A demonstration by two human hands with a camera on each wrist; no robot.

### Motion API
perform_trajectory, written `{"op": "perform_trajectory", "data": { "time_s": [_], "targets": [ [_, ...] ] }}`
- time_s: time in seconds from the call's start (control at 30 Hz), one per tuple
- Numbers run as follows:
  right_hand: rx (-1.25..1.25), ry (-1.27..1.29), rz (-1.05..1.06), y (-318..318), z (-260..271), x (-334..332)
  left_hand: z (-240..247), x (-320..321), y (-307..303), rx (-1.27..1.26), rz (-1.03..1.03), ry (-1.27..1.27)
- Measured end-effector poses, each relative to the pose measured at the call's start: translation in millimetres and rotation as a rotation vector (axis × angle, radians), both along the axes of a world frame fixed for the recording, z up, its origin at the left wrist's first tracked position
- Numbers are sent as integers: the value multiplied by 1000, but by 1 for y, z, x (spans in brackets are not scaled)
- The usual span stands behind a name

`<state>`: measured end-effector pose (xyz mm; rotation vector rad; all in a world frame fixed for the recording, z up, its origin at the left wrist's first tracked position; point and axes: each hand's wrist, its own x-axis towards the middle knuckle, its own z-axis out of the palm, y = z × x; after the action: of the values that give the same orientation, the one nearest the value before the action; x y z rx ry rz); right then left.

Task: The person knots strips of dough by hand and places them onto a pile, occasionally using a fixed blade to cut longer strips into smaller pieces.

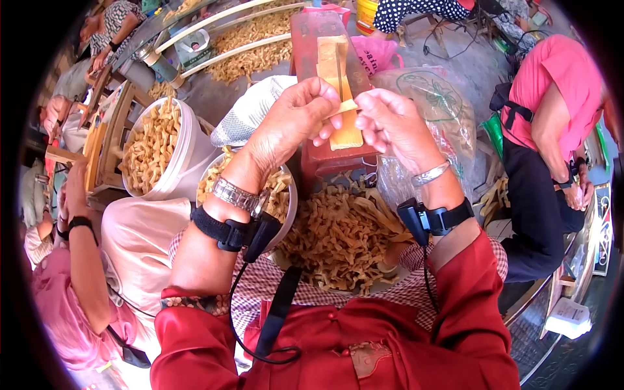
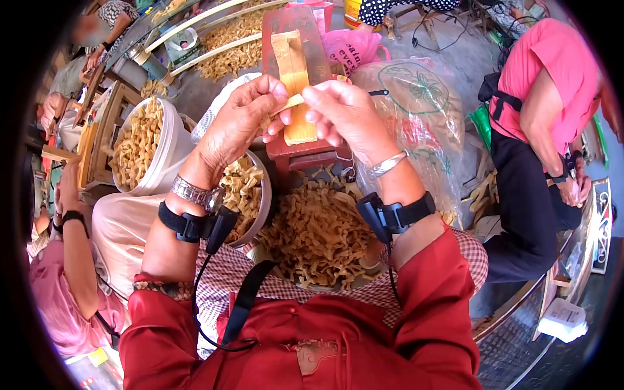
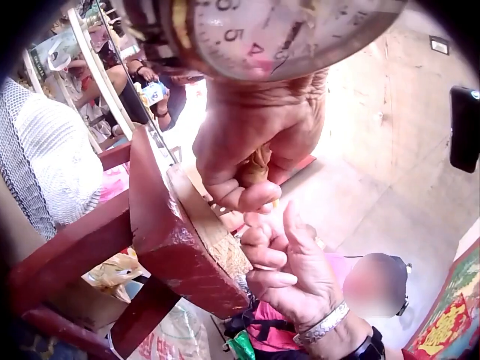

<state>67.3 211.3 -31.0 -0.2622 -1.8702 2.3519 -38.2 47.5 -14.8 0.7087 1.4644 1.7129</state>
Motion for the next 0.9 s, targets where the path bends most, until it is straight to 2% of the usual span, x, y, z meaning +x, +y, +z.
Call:
{"op": "perform_trajectory", "data": {
  "time_s": [0.1, 0.23, 0.7, 0.8, 0.9],
  "targets": [
    [21, 122, -1, -7, -3, -9, 2, -2, 3, -4, -27, 73],
    [-2, 152, -61, -4, -8, -16, 1, -9, 5, -50, 10, 196],
    [171, 115, -149, 4, -8, -28, -10, -26, 16, -41, 106, 123],
    [259, 95, -126, 5, -14, -33, -14, -23, 20, -170, 151, 214],
    [528, 178, -195, 5, -22, -37, -15, -22, 21, -228, 224, 267]
  ]
}}
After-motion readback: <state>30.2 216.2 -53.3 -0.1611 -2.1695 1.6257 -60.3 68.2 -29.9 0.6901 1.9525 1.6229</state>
